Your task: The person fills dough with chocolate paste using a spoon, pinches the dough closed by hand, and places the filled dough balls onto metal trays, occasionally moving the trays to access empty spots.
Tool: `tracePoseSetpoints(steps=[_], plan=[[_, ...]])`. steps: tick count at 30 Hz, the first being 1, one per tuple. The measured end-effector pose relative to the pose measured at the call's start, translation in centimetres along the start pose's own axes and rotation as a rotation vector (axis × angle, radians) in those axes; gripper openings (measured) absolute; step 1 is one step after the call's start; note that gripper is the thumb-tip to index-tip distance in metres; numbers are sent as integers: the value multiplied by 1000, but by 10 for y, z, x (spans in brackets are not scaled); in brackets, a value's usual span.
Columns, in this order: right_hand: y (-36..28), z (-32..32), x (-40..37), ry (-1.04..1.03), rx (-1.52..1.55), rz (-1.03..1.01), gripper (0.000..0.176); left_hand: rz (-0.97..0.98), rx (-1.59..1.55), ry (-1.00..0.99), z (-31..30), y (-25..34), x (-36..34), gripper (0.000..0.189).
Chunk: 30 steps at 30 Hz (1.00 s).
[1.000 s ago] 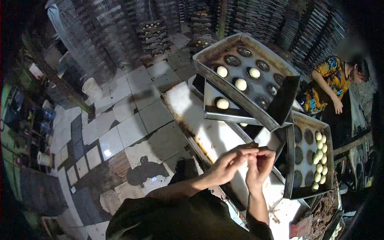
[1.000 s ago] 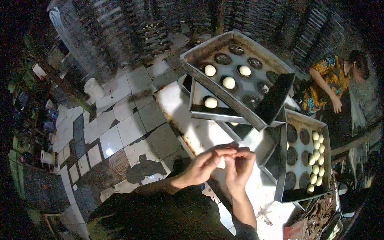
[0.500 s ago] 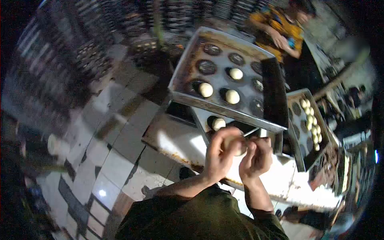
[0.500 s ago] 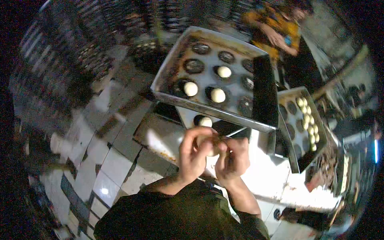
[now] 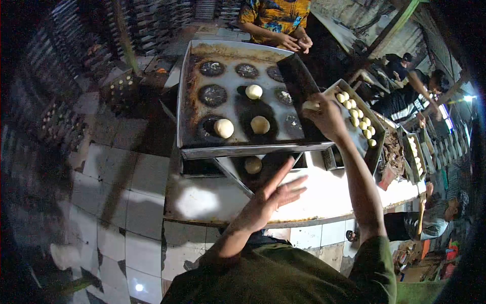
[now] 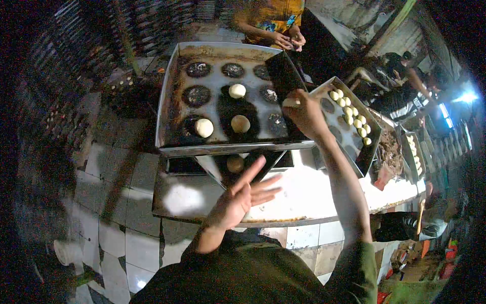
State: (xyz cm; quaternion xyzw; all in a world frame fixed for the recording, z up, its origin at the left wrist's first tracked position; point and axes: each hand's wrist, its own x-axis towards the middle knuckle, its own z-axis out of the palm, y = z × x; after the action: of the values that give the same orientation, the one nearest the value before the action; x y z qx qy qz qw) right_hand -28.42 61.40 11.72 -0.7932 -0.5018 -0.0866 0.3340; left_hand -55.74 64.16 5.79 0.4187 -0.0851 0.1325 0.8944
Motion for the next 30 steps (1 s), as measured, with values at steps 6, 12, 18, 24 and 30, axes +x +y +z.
tracePoseSetpoints(steps=[6, 12, 18, 24, 30], plan=[[45, 25, 3, -543, -444, -798, 17, -122, 11, -202, -22, -2, -52, 73], [40, 27, 27, -809, 78, -126, 16, -112, 42, -296, -9, -8, -47, 74], [46, -41, 8, -247, 73, -45, 16, -160, 159, -285, 9, -29, -36, 76], [300, -111, -45, -280, -392, 328, 20, 63, 16, -52, 10, -104, -65, 66], [444, -152, -101, -339, -575, 519, 36, 100, -84, 250, 89, -183, -24, 68]])
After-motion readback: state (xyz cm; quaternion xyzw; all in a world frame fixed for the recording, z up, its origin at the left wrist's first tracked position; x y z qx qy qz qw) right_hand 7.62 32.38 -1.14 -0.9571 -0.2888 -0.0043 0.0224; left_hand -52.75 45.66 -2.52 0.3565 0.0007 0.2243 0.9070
